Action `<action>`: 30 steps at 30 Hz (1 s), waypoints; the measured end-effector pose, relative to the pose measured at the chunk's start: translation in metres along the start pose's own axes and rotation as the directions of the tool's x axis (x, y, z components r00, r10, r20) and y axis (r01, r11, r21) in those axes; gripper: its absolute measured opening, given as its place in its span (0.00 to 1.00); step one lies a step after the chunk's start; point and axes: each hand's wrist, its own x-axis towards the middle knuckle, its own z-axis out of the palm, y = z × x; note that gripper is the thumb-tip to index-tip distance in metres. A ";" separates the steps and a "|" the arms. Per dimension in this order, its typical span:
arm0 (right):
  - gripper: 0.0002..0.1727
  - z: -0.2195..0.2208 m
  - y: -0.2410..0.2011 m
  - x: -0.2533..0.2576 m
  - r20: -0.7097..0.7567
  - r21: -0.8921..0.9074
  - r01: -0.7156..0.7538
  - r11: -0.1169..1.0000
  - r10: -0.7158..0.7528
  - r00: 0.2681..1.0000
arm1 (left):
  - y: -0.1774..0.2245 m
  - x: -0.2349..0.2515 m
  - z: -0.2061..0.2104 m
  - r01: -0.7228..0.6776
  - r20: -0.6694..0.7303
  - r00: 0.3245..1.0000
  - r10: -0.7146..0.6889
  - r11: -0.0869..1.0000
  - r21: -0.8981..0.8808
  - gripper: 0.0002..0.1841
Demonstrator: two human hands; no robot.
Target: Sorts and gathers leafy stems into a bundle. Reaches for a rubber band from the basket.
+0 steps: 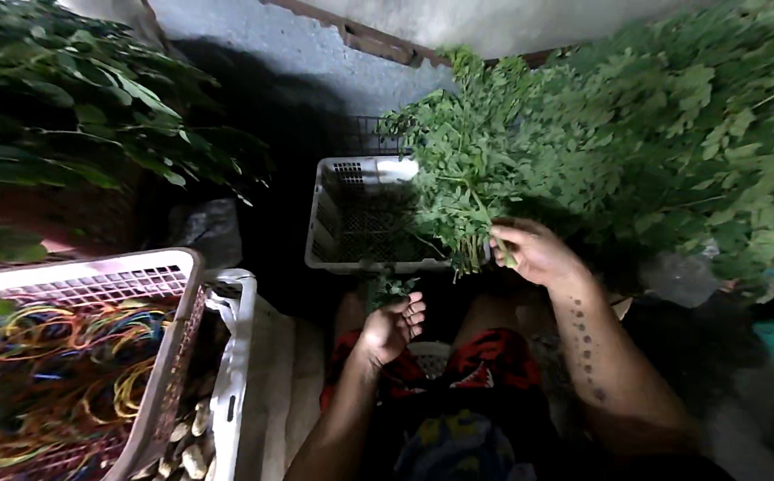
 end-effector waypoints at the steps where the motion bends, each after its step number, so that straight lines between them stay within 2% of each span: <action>1: 0.18 -0.005 -0.002 -0.011 0.032 0.074 -0.020 0.997 0.017 0.999 | 0.001 0.002 -0.001 0.006 0.024 1.000 -0.007 0.999 0.042 0.18; 3: 0.17 -0.015 -0.011 -0.034 0.062 0.099 -0.002 0.995 -0.005 0.998 | 0.003 0.008 -0.005 0.006 0.056 0.998 -0.009 0.999 0.041 0.18; 6: 0.21 -0.023 -0.032 -0.076 0.102 0.014 0.186 0.982 -0.187 0.977 | 0.006 0.012 -0.008 0.003 0.109 0.994 0.011 0.992 -0.125 0.17; 9: 0.22 -0.026 -0.035 -0.095 0.138 0.073 0.309 0.948 -0.317 0.938 | 0.004 0.013 -0.006 -0.066 0.094 0.992 0.087 0.976 -0.206 0.18; 13: 0.23 -0.018 -0.022 -0.093 0.204 0.294 0.266 0.918 -0.332 0.921 | -0.009 0.012 -0.006 -0.065 0.084 0.993 0.088 0.967 -0.245 0.21; 16: 0.24 -0.003 -0.004 -0.082 0.232 0.400 0.169 0.901 -0.278 0.932 | -0.024 0.010 -0.005 -0.010 0.085 0.996 0.030 0.974 -0.228 0.21; 19: 0.25 0.020 0.029 -0.072 0.210 0.433 0.044 0.900 -0.148 0.966 | -0.039 0.009 -0.005 0.038 0.055 0.998 -0.028 0.980 -0.197 0.20; 22: 0.21 0.037 0.079 -0.059 0.154 0.501 -0.174 0.848 0.110 0.982 | -0.046 0.010 -0.008 0.070 -0.037 0.996 -0.077 0.983 -0.170 0.20; 24: 0.18 0.046 0.104 -0.057 0.070 0.471 -0.290 0.833 0.293 0.954 | -0.046 0.008 -0.007 0.065 -0.147 0.985 -0.088 0.986 -0.153 0.19; 25: 0.17 0.049 0.111 -0.058 0.016 0.434 -0.312 0.845 0.339 0.941 | -0.044 0.005 -0.005 0.048 -0.208 0.975 -0.077 0.989 -0.138 0.19; 27: 0.15 0.051 0.117 -0.061 -0.026 0.357 -0.308 0.882 0.339 0.940 | -0.036 -0.002 0.004 0.008 -0.297 0.954 -0.035 0.996 -0.092 0.19; 30: 0.18 0.045 0.117 -0.068 0.050 0.328 -0.183 0.927 0.176 0.983 | -0.026 -0.017 0.018 -0.135 -0.339 0.934 0.115 0.990 -0.037 0.22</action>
